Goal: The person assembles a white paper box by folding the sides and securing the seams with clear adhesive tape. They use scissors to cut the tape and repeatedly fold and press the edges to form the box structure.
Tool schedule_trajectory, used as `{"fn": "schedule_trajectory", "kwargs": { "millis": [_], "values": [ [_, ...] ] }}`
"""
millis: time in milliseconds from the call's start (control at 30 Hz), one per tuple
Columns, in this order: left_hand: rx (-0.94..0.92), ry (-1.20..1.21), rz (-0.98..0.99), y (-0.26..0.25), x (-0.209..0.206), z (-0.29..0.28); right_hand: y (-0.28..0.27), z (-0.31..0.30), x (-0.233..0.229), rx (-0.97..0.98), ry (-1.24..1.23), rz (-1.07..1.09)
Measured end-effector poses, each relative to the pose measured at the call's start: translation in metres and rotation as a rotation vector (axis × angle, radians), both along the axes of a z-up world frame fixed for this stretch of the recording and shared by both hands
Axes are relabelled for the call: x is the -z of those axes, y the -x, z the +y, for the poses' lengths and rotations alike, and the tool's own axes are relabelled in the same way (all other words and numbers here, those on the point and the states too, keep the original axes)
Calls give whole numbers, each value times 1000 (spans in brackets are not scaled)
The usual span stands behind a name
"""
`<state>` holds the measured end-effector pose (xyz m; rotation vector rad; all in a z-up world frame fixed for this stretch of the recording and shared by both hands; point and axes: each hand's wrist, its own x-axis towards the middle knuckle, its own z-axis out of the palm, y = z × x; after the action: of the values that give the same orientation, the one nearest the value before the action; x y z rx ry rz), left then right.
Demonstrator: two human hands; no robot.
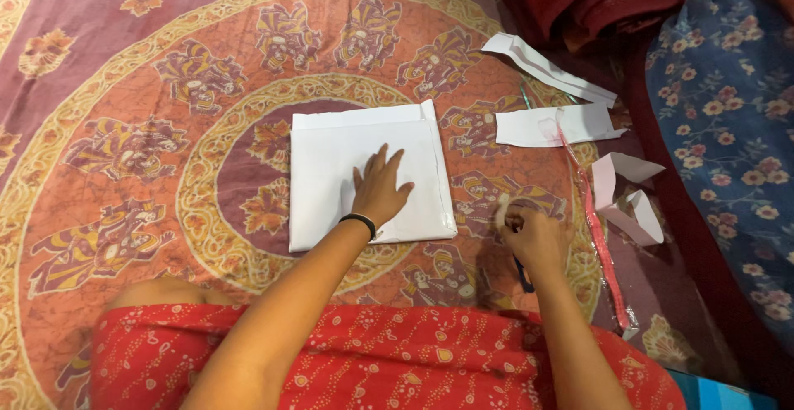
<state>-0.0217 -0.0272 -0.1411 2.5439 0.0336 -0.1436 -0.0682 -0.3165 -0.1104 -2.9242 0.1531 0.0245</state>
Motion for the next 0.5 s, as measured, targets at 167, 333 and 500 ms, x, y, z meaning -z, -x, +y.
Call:
{"fn": "schedule_trajectory", "kwargs": {
  "millis": [167,333,500],
  "values": [
    [350,207,-106,8,-26,-30,-8,-11,8,-2,-640,-11],
    [515,-16,-264,11,-48,-56,-16,-1,18,-42,-1190,90],
    [443,-70,-66,7,-59,-55,-18,-3,20,-45,-1300,44]
  ]
}}
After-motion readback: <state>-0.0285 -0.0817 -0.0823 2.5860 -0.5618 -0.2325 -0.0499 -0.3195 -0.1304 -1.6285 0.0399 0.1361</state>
